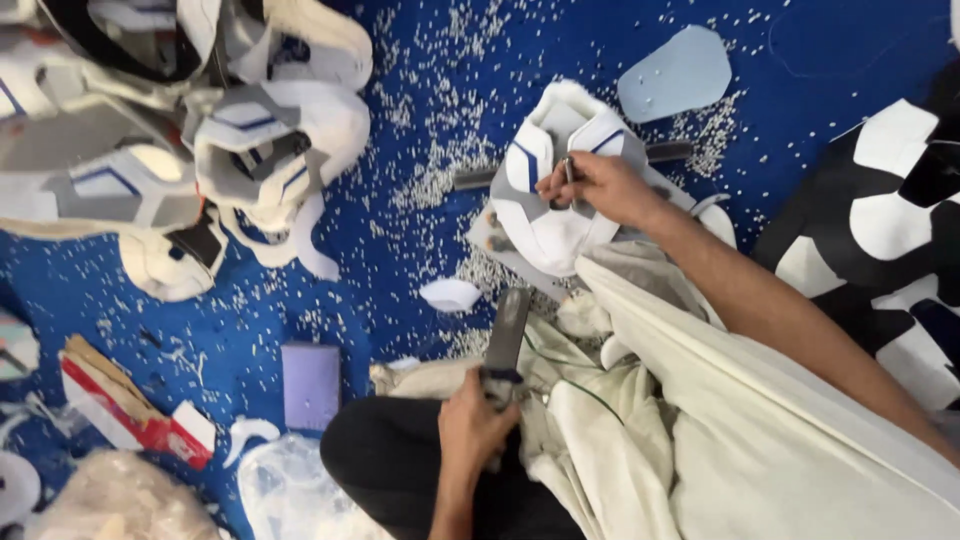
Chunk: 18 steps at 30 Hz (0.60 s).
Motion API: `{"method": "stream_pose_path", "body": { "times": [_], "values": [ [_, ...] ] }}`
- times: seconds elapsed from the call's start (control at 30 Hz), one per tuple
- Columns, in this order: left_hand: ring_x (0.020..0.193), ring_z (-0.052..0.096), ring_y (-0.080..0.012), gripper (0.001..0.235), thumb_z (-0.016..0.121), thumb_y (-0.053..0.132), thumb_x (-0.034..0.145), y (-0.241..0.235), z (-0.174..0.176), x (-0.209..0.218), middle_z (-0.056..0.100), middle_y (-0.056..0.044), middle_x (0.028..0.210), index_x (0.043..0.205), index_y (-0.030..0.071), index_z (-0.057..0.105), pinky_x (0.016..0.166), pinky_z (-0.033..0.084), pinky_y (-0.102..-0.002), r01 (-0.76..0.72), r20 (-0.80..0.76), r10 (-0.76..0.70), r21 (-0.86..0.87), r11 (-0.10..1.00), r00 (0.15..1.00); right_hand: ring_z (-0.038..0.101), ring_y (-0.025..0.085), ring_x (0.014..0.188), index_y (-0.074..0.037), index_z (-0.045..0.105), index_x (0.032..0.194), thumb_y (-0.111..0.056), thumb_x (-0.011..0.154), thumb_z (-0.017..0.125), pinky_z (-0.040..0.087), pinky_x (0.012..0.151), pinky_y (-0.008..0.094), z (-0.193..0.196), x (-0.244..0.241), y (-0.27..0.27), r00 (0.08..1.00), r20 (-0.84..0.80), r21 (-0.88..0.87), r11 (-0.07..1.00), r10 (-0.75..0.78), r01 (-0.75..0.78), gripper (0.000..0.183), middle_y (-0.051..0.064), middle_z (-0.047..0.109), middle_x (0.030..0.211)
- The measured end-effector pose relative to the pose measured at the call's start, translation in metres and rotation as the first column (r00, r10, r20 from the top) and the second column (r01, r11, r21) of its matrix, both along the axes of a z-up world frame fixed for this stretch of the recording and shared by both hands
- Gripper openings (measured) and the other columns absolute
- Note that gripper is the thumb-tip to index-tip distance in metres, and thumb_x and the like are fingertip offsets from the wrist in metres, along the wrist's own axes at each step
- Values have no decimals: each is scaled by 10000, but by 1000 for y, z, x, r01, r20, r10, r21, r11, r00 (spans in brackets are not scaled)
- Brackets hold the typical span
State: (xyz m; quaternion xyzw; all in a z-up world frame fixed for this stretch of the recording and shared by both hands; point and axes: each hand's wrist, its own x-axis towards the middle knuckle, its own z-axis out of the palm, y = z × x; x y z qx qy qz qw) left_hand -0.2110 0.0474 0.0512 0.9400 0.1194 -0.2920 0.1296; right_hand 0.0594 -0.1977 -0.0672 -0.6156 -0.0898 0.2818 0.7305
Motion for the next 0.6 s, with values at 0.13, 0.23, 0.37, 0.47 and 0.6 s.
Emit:
{"method": "stream_pose_path", "body": {
  "times": [0.13,0.23,0.37,0.47,0.6],
  "values": [
    [826,745,-354,712,851,315,686,-23,49,15,767,-186,909,1281,50,563,745,571,-440,-356,-76,347,-226,907,935,702,157,1085,6,591,975,117,950,516,575,924,284,-2,-6,-7,998,44,-62,997,48,-45,136,132,734,1151],
    [746,759,-277,679,838,225,681,-38,94,48,767,-154,883,1276,32,571,677,584,-368,-431,49,495,-422,798,868,708,149,1062,27,611,974,119,951,521,579,906,282,5,-2,-5,976,205,-131,990,74,-47,131,114,749,1165],
    [626,681,-210,745,860,158,656,-44,152,62,726,-99,780,1299,-21,530,612,572,-310,-283,294,546,-614,737,785,744,150,941,-29,699,1224,77,930,611,615,840,288,15,-23,-4,897,419,-338,941,144,7,324,81,771,1125],
    [714,616,-236,627,841,150,829,-51,119,62,628,-108,998,1311,46,453,649,532,-336,235,597,611,-787,570,520,741,196,1069,-47,665,1296,53,956,654,613,890,318,28,-24,-4,835,531,-317,948,145,38,354,111,752,1188],
    [734,633,-271,509,818,167,814,-57,3,73,642,-100,939,1232,80,540,671,529,-372,169,526,555,-806,568,645,733,217,1094,-43,655,1283,68,915,622,616,885,331,34,-25,-7,855,510,-211,977,90,23,386,133,737,1213]
  ]
}}
